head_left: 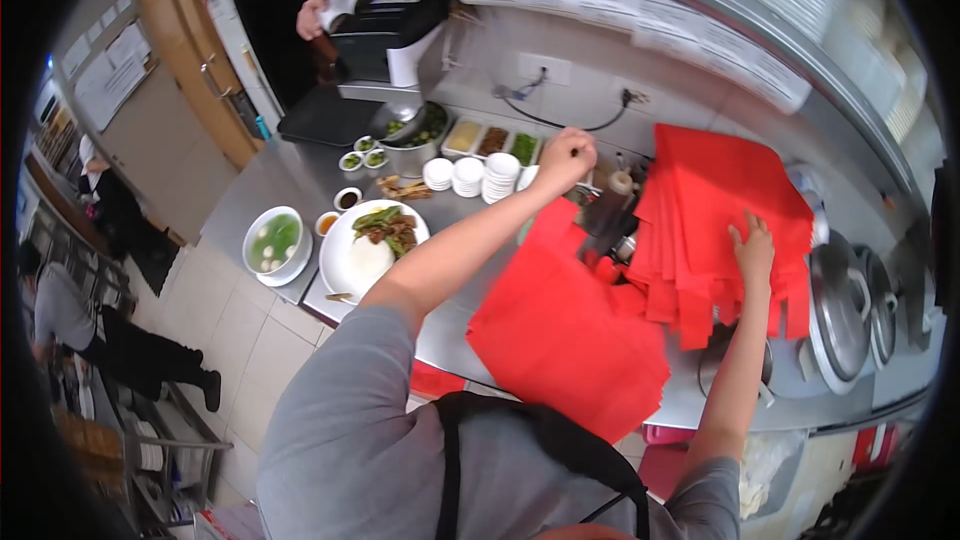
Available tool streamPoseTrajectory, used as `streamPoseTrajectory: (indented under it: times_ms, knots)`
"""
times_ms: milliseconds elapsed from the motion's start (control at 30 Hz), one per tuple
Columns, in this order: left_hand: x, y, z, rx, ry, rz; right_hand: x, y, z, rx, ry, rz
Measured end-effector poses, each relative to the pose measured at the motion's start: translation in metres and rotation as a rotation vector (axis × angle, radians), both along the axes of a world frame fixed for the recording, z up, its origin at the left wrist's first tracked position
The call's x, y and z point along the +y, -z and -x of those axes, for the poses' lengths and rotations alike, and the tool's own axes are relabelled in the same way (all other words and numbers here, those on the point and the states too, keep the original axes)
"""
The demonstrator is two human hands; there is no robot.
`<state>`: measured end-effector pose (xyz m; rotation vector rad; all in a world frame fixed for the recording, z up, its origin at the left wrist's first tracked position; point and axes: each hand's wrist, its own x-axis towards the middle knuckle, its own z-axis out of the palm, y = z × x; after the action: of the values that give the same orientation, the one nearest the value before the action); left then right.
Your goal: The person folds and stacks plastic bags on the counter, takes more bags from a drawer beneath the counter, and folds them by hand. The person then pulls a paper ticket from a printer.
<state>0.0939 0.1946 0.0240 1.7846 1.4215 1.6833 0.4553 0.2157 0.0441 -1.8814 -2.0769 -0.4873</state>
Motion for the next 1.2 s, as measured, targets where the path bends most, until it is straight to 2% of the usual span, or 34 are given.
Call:
streamPoseTrajectory:
  times_ms: [67, 133, 200, 233, 300, 333, 367, 433, 500, 533, 567, 600, 667, 700, 833, 900, 933, 1000, 1033, 1100, 1200]
  knots:
    - [-0.037, 0.000, 0.051, -0.108, 0.177, 0.002, -0.007, -0.022, 0.057, 0.344, -0.418, -0.128]
    - [-0.071, -0.003, 0.089, -0.130, 0.088, -0.067, -0.030, -0.048, 0.142, 0.500, -0.724, -0.088]
    - [-0.111, -0.017, 0.119, -0.193, 0.098, -0.044, -0.052, -0.065, 0.223, 0.642, -0.865, 0.106]
    - [-0.131, -0.023, 0.131, -0.265, 0.113, -0.019, -0.055, -0.068, 0.262, 0.647, -1.002, 0.090]
    - [-0.166, -0.029, 0.156, -0.288, 0.097, -0.018, -0.052, -0.069, 0.344, 0.918, -1.174, 0.316]
    - [-0.183, -0.029, 0.167, -0.315, 0.083, -0.010, -0.048, -0.072, 0.387, 1.001, -1.239, 0.311]
    - [-0.204, -0.025, 0.186, -0.327, 0.055, -0.007, -0.051, -0.094, 0.458, 1.201, -1.338, 0.428]
    - [-0.230, -0.013, 0.204, -0.321, 0.011, 0.012, -0.051, -0.112, 0.528, 1.514, -1.327, 0.446]
    - [-0.253, -0.012, 0.211, -0.388, 0.006, 0.010, -0.044, -0.131, 0.580, 1.704, -1.230, 0.592]
    - [-0.262, -0.012, 0.216, -0.424, 0.005, 0.022, -0.032, -0.139, 0.601, 1.709, -1.227, 0.585]
    - [-0.267, -0.011, 0.220, -0.420, 0.012, 0.025, -0.017, -0.144, 0.621, 1.824, -1.178, 0.607]
    - [-0.272, -0.009, 0.224, -0.480, 0.016, 0.026, -0.008, -0.148, 0.634, 1.938, -1.124, 0.630]
    - [-0.280, -0.008, 0.232, -0.547, 0.024, 0.039, -0.009, -0.168, 0.639, 1.979, -0.935, 0.741]
    - [-0.282, -0.008, 0.236, -0.553, 0.046, 0.053, -0.024, -0.176, 0.635, 1.986, -0.869, 0.714]
    - [-0.275, -0.007, 0.254, -0.633, 0.105, 0.114, -0.023, -0.177, 0.632, 2.148, -0.773, 0.703]
    - [-0.264, -0.011, 0.259, -0.659, 0.132, 0.123, -0.018, -0.174, 0.622, 2.060, -0.659, 0.430]
    - [-0.261, -0.011, 0.259, -0.664, 0.141, 0.133, -0.019, -0.168, 0.612, 2.116, -0.766, 0.314]
    - [-0.254, -0.013, 0.254, -0.651, 0.139, 0.109, -0.030, -0.163, 0.587, 2.246, -0.769, 0.382]
    - [-0.252, -0.013, 0.250, -0.666, 0.168, 0.109, -0.033, -0.152, 0.576, 2.247, -0.753, 0.364]
    - [-0.242, -0.009, 0.239, -0.698, 0.228, 0.137, -0.042, -0.130, 0.546, 2.195, -1.069, 0.232]
    - [-0.221, 0.005, 0.219, -0.719, 0.351, 0.196, -0.077, -0.101, 0.490, 2.138, -1.106, 0.162]
